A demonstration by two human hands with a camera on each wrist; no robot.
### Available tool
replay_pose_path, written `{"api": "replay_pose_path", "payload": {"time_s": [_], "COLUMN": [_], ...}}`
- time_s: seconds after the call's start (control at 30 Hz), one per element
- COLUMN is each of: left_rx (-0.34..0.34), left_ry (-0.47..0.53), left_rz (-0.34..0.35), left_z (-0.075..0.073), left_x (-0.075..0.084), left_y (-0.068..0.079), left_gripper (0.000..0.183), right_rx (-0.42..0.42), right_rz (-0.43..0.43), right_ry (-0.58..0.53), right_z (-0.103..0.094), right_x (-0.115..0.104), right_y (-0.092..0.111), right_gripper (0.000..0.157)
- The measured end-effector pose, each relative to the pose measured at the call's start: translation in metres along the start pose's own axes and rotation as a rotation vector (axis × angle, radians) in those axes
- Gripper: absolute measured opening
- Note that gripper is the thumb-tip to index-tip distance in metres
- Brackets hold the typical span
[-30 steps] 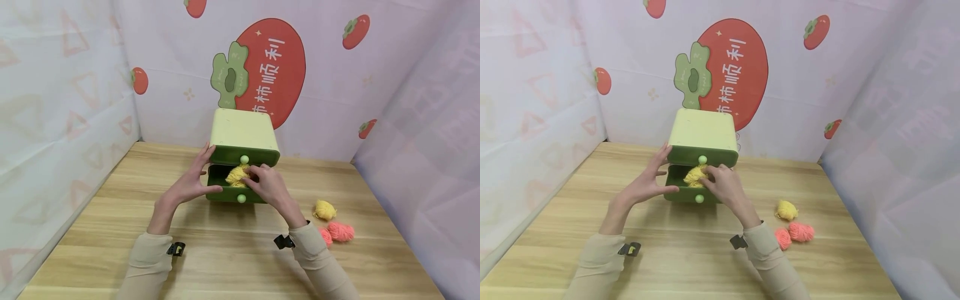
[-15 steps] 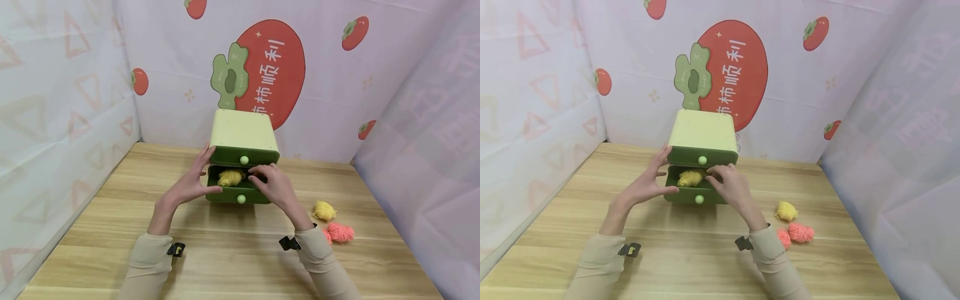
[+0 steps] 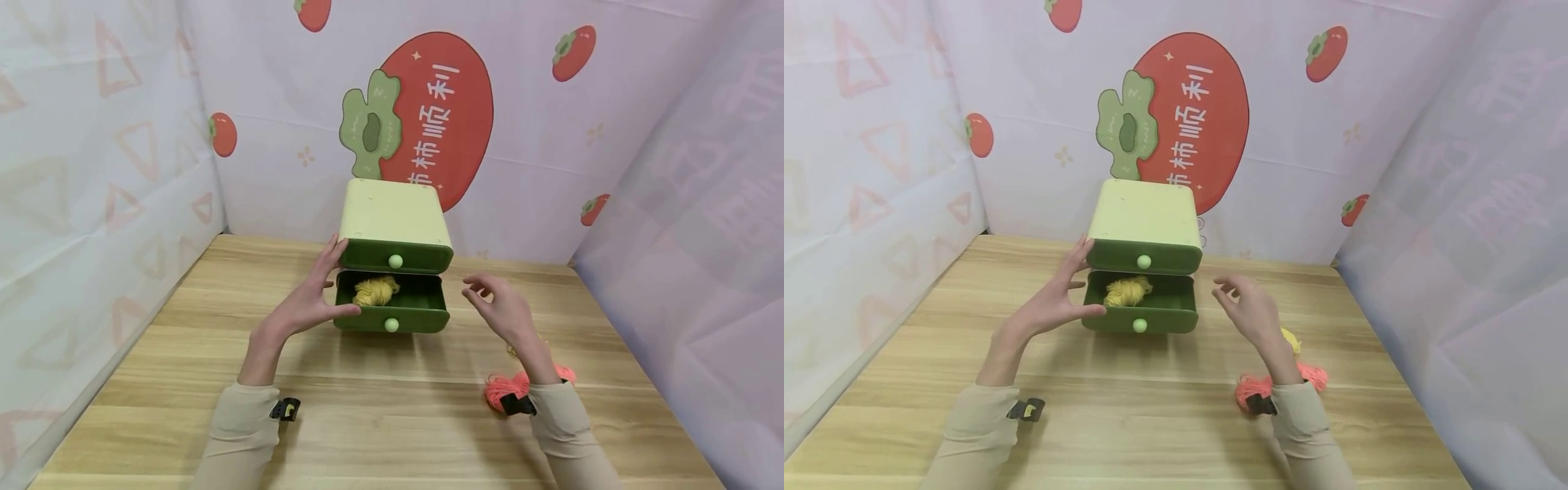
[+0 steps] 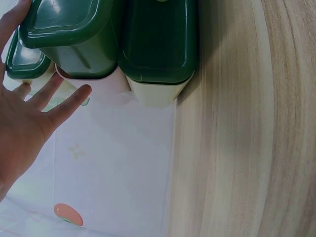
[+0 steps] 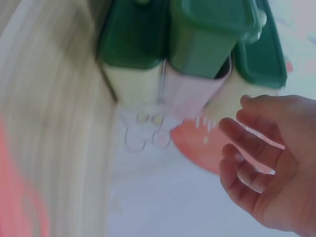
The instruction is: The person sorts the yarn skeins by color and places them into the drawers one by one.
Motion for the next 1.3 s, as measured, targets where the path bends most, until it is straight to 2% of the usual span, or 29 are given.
{"api": "replay_pose_path", "payload": {"time_s": [0.2,0.43,0.8,1.1,1.3], "left_rx": [0.006,0.005,0.005,-0.002,0.006], "left_ry": [0.01,0.007,0.004,0.004,0.015], "left_rz": [-0.001,0.001,0.015,0.01,0.009], "left_z": [0.0,0.001,0.001,0.002,0.001], "left_x": [-0.003,-0.004,-0.004,-0.005,-0.004], "left_y": [0.0,0.0,0.0,0.001,0.0], "left_gripper": [0.117,0.117,0.117,0.117,0.117], "right_rx": [-0.011,-0.018,-0.13,-0.201,-0.256], "right_rz": [0.046,0.059,0.179,0.184,0.189], "right_ry": [0.014,0.051,0.175,0.219,0.18], "right_z": [-0.008,-0.01,-0.013,-0.015,-0.017], "right_x": [0.029,0.054,0.087,0.107,0.116], "right_y": [0.005,0.013,0.021,0.028,0.027], "right_gripper": [0.026,0.026,0.037,0.04,0.044]}}
Point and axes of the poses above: each hand's wrist, its own y-axis away from the middle knuckle, its own z-axis out of the palm, x = y × z, the point moved 6 cm from there along -y, towards the middle knuckle, and after that the axes turned 12 degrees about z, right-handed, at the moved point
